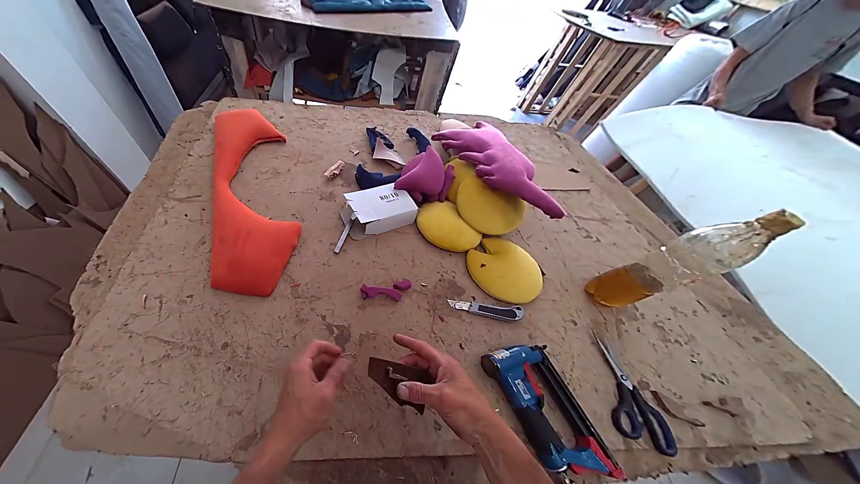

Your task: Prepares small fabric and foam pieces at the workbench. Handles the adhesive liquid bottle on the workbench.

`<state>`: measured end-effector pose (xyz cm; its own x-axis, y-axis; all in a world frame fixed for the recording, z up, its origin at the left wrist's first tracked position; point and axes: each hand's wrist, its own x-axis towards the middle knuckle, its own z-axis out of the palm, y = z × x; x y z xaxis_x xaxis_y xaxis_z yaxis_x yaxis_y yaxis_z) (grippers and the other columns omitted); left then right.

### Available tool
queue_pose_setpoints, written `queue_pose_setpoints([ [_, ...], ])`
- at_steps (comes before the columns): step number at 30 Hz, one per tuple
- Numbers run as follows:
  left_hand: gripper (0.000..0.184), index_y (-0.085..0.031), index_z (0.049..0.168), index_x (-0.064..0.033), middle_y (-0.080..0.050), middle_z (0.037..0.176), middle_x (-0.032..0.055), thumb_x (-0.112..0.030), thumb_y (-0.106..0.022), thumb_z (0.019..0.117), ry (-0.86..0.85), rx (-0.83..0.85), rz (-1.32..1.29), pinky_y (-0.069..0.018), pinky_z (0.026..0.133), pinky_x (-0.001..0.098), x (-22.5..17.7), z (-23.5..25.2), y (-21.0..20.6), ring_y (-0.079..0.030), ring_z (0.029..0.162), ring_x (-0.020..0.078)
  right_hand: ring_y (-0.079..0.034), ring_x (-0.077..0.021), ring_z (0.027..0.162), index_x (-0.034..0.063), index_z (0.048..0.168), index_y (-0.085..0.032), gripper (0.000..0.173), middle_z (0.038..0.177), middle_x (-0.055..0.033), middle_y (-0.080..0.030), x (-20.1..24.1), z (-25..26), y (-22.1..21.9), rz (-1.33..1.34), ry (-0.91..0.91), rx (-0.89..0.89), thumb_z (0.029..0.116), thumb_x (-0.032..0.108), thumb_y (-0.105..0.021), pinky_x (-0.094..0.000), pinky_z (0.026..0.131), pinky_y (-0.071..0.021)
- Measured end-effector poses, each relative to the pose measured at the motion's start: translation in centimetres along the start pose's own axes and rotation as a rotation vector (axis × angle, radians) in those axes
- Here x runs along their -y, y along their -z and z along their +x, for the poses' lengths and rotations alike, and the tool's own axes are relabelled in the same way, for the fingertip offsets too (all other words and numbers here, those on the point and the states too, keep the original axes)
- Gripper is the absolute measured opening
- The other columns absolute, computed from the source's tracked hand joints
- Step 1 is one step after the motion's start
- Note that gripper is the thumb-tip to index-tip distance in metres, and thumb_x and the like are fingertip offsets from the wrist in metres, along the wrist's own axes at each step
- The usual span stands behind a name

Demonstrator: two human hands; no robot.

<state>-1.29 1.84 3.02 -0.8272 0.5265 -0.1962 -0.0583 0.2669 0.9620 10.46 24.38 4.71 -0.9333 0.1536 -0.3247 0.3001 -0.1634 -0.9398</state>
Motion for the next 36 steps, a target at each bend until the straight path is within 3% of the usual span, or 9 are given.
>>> queue_pose_setpoints([
  [3, 0.043, -0.055, 0.135, 0.0007, -0.072, 0.108, 0.014, -0.027, -0.056, 0.103, 0.104, 0.211, -0.339, -0.0631, 0.083, 0.0417, -1.1, -0.4, -2.2, -0.074, 0.092, 0.0244, -0.071, -0.021, 0.089, 0.0073, 0.151, -0.048, 0.085, 0.102, -0.0108, -0.072, 0.0, 0.7, -0.8, -0.041, 0.009, 0.027, 0.0766, 0.018, -0.088, -0.0372, 0.08, -0.0618],
  [9, 0.032, -0.063, 0.121, 0.002, -0.074, 0.102, 0.0131, -0.011, -0.072, 0.0934, 0.146, 0.078, -0.362, -0.0654, 0.078, 0.0386, 0.1, 0.0, -4.5, -0.075, 0.087, 0.0234, -0.073, -0.0246, 0.095, 0.004, 0.15, -0.048, 0.076, 0.109, -0.0146, -0.073, -1.4, 1.0, -1.1, -0.015, -0.036, 0.001, 0.0841, 0.019, -0.082, -0.0409, 0.087, -0.0622],
  [15, 0.043, -0.054, 0.136, 0.0003, -0.073, 0.108, 0.0112, -0.019, -0.064, 0.0984, 0.013, 0.041, -0.315, -0.0646, 0.077, 0.0389, 0.4, 0.4, -4.0, -0.074, 0.089, 0.0234, -0.073, -0.0245, 0.092, 0.0003, 0.144, -0.052, 0.065, 0.107, -0.0154, -0.073, -1.7, 0.9, -0.5, 0.12, -0.053, -0.129, 0.0852, 0.007, -0.077, -0.0403, 0.084, -0.0628],
  [18, 0.021, -0.065, 0.104, -0.001, -0.073, 0.077, 0.0058, -0.021, -0.057, 0.1034, -0.092, -0.132, -0.154, -0.0629, 0.062, 0.0338, 1.4, 1.0, -3.0, -0.071, 0.064, 0.0174, -0.073, -0.0247, 0.093, 0.0004, 0.144, -0.052, 0.065, 0.109, -0.0159, -0.072, -2.0, 1.0, 0.2, 0.167, -0.079, -0.15, 0.0845, 0.008, -0.078, -0.0407, 0.085, -0.0626],
  [20, 0.045, -0.064, 0.078, -0.0088, -0.064, 0.06, -0.0025, -0.041, -0.05, 0.1058, -0.249, -0.192, 0.094, -0.0548, 0.048, 0.0271, 2.2, 0.9, -2.8, -0.063, 0.051, 0.0085, -0.073, -0.0251, 0.093, -0.0007, 0.143, -0.053, 0.065, 0.109, -0.0164, -0.072, -2.2, 0.9, 0.5, 0.218, -0.091, -0.167, 0.084, 0.007, -0.078, -0.0415, 0.085, -0.0622],
  [22, 0.046, -0.071, 0.08, -0.0109, -0.069, 0.075, -0.0007, -0.046, -0.054, 0.1045, -0.524, -0.247, 0.379, -0.0592, 0.063, 0.029, 2.6, 0.4, -3.0, -0.068, 0.071, 0.0078, -0.073, -0.0261, 0.094, -0.0014, 0.143, -0.053, 0.064, 0.11, -0.0168, -0.072, -2.2, 1.1, 0.4, 0.265, -0.104, -0.187, 0.0839, 0.007, -0.077, -0.0426, 0.086, -0.0625],
  [24, 0.026, -0.069, 0.108, -0.0145, -0.07, 0.117, 0.0088, -0.038, -0.064, 0.0984, -0.78, -0.208, 0.579, -0.0566, 0.097, 0.0416, 2.9, 0.3, -3.6, -0.066, 0.115, 0.0213, -0.073, -0.027, 0.094, -0.0019, 0.142, -0.053, 0.064, 0.11, -0.0176, -0.072, -2.4, 1.5, 0.4, 0.303, -0.116, -0.212, 0.0836, 0.006, -0.077, -0.0436, 0.086, -0.0628],
  [26, 0.034, -0.062, 0.125, -0.0196, -0.063, 0.135, 0.0089, -0.036, -0.066, 0.0953, -0.905, -0.182, 0.687, -0.0484, 0.108, 0.0463, 3.3, 0.7, -4.8, -0.058, 0.13, 0.0247, -0.073, -0.027, 0.093, -0.0021, 0.142, -0.053, 0.063, 0.11, -0.0178, -0.071, -2.7, 1.9, 0.2, 0.316, -0.129, -0.227, 0.0838, 0.004, -0.077, -0.0437, 0.085, -0.0628],
  [36, 0.014, -0.076, 0.106, -0.0156, -0.074, 0.12, 0.0022, -0.023, -0.066, 0.0997, -1.008, -0.154, 0.727, -0.0515, 0.107, 0.0382, 7.1, 2.0, -6.4, -0.067, 0.118, 0.0167, -0.074, -0.0251, 0.09, 0.001, 0.138, -0.058, 0.059, 0.106, -0.0152, -0.074, -5.2, 3.1, -0.8, 0.215, -0.223, -0.327, 0.0833, 0.0, -0.078, -0.0405, 0.082, -0.0639],
])
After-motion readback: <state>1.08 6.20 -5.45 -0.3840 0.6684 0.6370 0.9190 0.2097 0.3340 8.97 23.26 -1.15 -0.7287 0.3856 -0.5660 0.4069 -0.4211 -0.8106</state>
